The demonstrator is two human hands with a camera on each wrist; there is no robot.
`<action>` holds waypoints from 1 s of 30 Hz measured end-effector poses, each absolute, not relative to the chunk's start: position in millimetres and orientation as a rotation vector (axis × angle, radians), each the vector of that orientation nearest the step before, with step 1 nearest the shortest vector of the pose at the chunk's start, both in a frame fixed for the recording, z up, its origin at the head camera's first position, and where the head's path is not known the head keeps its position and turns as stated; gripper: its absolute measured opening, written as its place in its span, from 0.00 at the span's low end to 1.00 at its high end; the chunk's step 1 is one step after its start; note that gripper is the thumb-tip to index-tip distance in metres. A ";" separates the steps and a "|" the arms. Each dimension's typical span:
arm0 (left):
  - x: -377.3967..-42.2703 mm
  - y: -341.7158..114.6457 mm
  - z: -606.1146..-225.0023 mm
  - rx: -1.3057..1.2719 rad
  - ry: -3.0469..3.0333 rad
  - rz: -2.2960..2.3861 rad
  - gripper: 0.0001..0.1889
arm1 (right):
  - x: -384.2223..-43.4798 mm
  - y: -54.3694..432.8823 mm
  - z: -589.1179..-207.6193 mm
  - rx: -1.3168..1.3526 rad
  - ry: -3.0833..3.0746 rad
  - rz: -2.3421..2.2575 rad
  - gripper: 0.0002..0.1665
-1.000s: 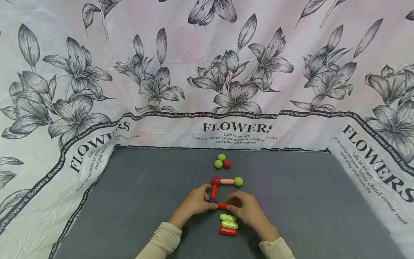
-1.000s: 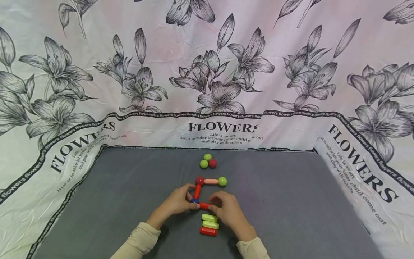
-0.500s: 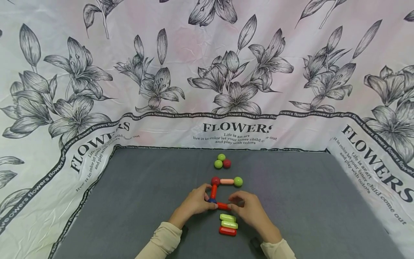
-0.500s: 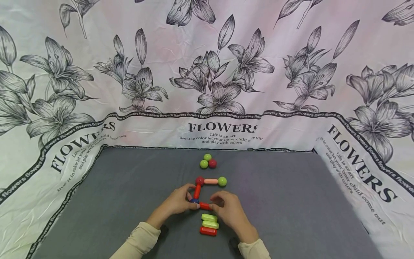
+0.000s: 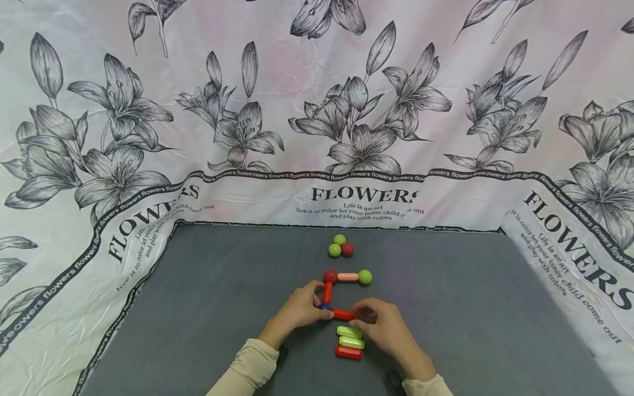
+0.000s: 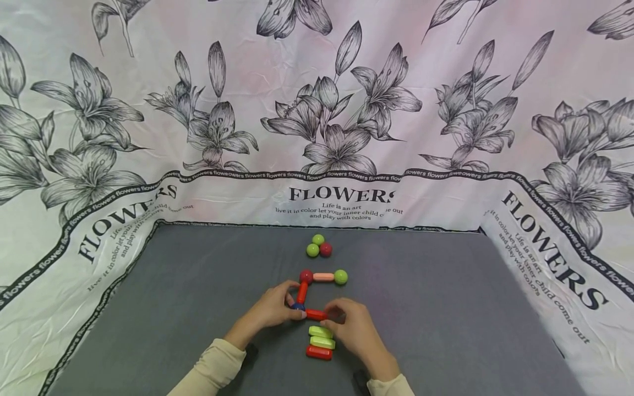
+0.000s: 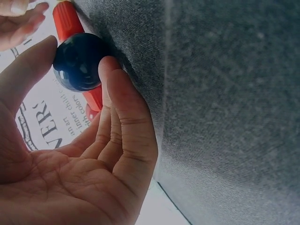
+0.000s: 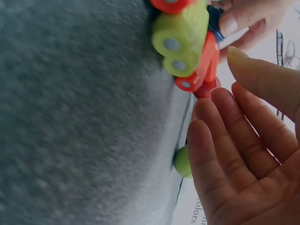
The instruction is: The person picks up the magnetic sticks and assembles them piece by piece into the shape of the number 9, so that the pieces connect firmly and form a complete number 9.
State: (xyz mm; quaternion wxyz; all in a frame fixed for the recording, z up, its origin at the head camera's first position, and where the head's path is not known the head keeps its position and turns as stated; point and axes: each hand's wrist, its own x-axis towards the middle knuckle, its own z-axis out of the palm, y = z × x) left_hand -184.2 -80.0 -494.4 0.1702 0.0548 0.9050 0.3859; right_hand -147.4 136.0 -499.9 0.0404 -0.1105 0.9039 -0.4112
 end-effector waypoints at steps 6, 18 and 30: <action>-183.4 -81.0 -493.5 0.183 2.592 1.092 0.37 | -143.6 136.0 -503.0 -0.328 2.741 -1.229 0.13; -181.8 -81.1 -492.8 0.211 2.614 1.102 0.36 | -136.2 135.6 -507.8 -0.365 2.730 -1.280 0.14; -181.4 -81.1 -490.7 0.231 2.603 1.088 0.38 | -136.0 137.8 -513.5 -0.379 2.687 -1.309 0.12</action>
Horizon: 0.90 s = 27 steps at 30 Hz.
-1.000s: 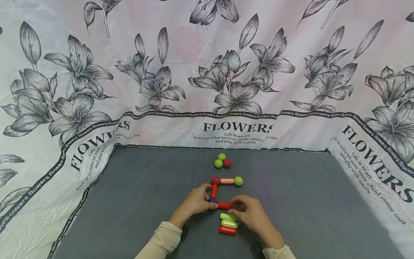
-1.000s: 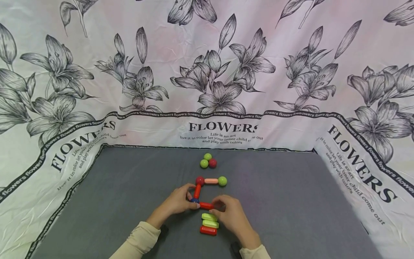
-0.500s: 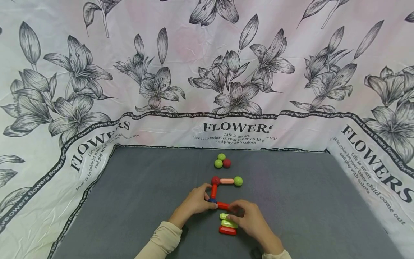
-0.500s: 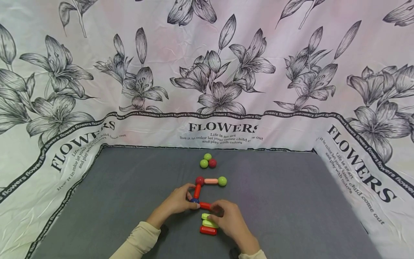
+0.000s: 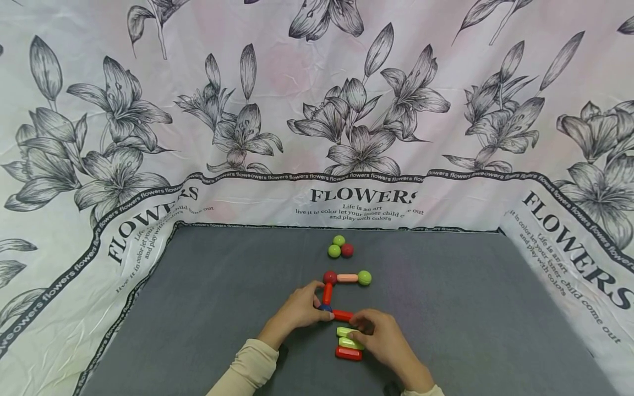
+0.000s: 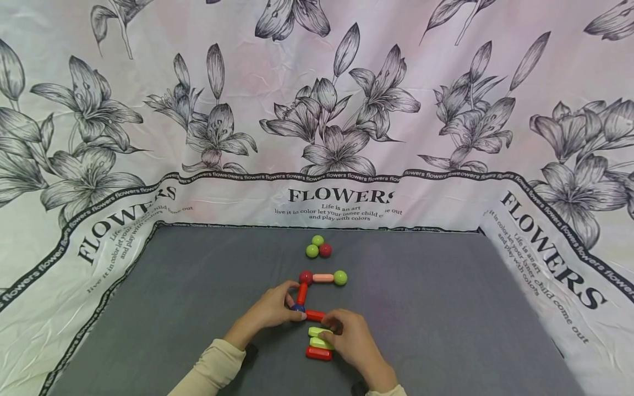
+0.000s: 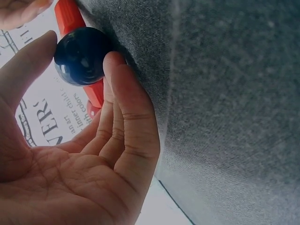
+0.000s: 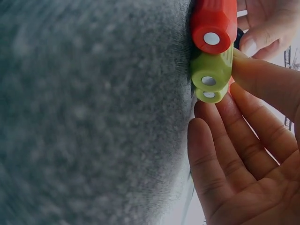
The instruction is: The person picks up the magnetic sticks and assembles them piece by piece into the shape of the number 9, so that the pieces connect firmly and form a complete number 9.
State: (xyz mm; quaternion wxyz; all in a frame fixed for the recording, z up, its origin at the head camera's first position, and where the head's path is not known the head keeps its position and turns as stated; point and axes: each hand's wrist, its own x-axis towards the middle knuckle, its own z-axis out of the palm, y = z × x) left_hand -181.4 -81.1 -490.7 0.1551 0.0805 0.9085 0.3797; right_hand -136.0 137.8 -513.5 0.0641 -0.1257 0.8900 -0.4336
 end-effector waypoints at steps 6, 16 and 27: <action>-181.7 -80.6 -489.4 0.227 2.601 1.096 0.38 | -135.6 137.5 -514.2 -0.386 2.679 -1.310 0.12; -189.5 -78.6 -488.7 0.184 2.681 1.119 0.36 | -136.9 137.6 -514.7 -0.439 2.711 -1.268 0.10; -208.9 -65.0 -484.5 0.175 2.785 1.091 0.38 | -137.6 139.1 -514.3 -0.480 2.723 -1.247 0.11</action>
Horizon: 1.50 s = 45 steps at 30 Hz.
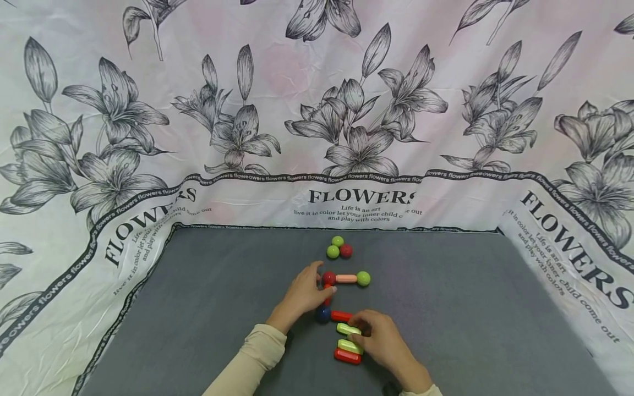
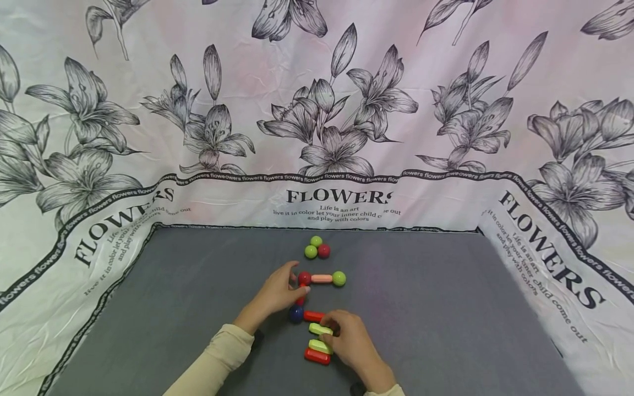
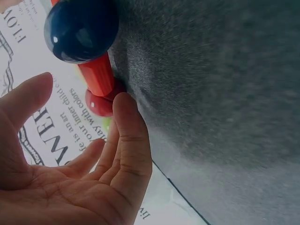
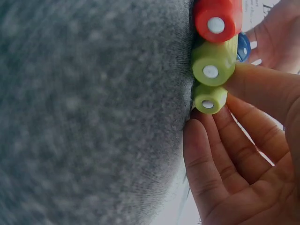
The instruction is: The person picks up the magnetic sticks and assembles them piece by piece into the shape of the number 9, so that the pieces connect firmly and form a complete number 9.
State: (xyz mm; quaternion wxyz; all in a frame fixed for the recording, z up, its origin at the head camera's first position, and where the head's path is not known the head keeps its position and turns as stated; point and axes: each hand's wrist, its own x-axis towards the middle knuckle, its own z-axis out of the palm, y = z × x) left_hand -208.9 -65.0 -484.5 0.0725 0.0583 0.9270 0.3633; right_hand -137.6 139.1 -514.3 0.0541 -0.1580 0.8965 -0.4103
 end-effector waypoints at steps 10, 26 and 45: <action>-222.4 -57.7 -489.5 0.183 2.819 0.989 0.32 | -136.6 139.7 -513.8 -0.473 2.708 -1.208 0.10; -227.3 -55.5 -490.5 0.205 2.827 0.930 0.20 | -135.5 141.5 -514.0 -0.458 2.699 -1.202 0.09; -231.8 -56.0 -496.8 0.249 2.842 0.947 0.18 | -140.6 151.5 -502.7 -0.299 2.727 -1.294 0.10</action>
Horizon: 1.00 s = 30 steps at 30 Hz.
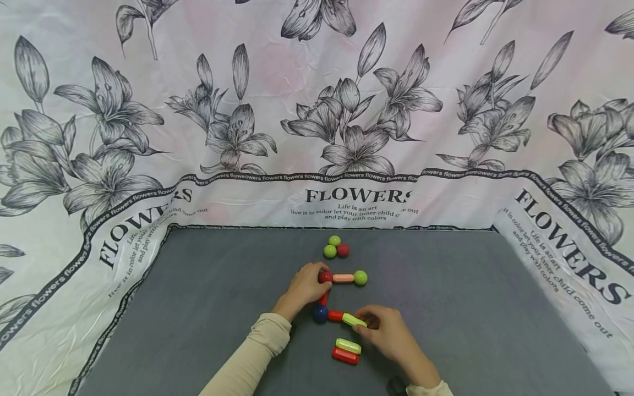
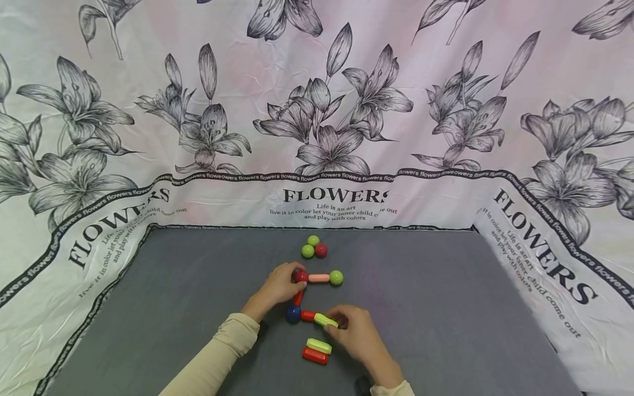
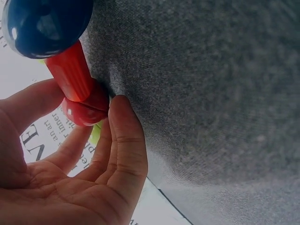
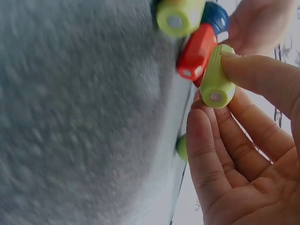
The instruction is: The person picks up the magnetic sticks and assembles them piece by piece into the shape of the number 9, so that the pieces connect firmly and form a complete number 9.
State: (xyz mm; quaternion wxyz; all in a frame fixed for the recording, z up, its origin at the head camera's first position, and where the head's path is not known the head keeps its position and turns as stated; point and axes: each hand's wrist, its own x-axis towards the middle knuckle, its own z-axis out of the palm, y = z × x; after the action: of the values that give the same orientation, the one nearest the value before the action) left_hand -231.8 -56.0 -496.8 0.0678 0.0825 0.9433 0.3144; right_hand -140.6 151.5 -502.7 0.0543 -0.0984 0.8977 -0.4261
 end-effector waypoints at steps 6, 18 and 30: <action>-230.2 -56.8 -497.2 0.249 2.845 0.957 0.17 | -149.2 152.7 -498.5 -0.158 2.799 -1.305 0.09; -229.0 -57.7 -495.1 0.242 2.830 0.968 0.15 | -164.4 155.4 -504.0 -0.001 3.010 -1.217 0.09; -228.7 -58.3 -494.7 0.231 2.807 0.997 0.15 | -170.1 157.1 -509.0 0.079 3.027 -1.257 0.10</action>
State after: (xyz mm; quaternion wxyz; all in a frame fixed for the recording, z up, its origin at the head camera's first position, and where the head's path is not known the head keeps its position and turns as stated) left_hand -228.7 -58.3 -494.7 0.0767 0.0769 0.9367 0.3328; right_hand -170.1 157.1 -509.0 -0.0685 0.0241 0.9212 -0.3823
